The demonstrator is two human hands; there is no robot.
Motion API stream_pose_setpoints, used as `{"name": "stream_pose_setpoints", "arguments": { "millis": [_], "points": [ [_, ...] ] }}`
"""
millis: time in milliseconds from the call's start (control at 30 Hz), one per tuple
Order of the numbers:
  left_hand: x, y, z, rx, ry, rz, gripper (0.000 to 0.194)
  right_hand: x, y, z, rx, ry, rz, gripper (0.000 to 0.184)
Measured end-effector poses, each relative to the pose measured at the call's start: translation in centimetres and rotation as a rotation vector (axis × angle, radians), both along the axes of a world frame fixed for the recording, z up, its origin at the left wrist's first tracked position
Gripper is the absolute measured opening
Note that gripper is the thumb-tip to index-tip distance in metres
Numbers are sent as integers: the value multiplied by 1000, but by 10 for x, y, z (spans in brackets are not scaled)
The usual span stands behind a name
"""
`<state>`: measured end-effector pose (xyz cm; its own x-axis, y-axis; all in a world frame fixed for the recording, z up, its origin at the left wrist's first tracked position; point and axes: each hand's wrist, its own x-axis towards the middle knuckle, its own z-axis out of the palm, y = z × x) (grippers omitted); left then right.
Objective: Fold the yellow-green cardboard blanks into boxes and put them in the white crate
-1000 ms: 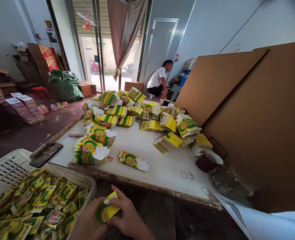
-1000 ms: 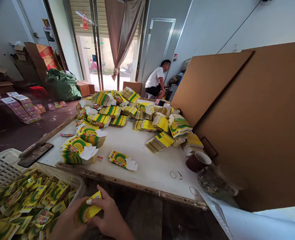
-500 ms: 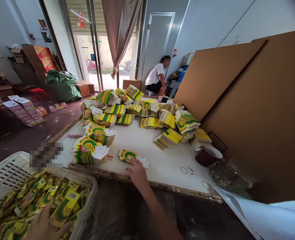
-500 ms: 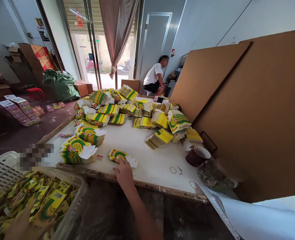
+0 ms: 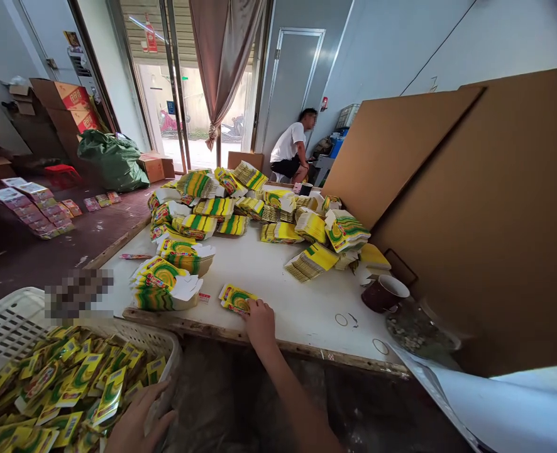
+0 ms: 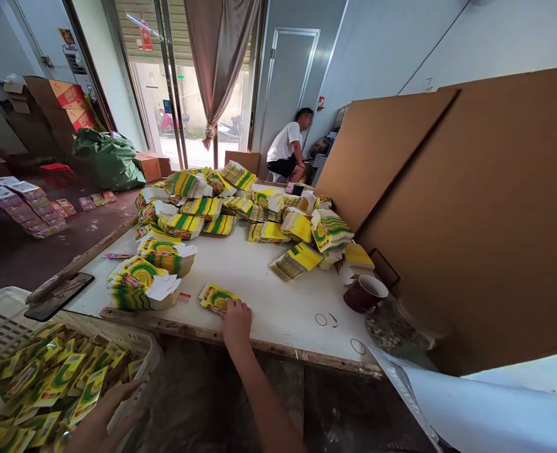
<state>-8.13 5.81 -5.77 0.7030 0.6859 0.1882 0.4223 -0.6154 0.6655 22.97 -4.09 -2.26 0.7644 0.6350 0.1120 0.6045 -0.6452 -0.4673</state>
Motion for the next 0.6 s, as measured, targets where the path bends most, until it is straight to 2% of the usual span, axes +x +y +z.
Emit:
{"name": "stream_pose_setpoints", "arguments": {
  "millis": [133,333,467,600],
  "points": [
    [2,-5,-1,-34,-1,-33,42,0,2,-2,27,15,-20,34],
    [10,-14,-14,-41,-6,-130,38,-1,2,-6,129,69,-69,39],
    [17,-18,-16,-58,40,-165,37,0,2,-11,266,144,-89,38],
    [22,-22,-10,-87,2,-164,36,7,-1,-11,454,241,-98,33]
  ]
}}
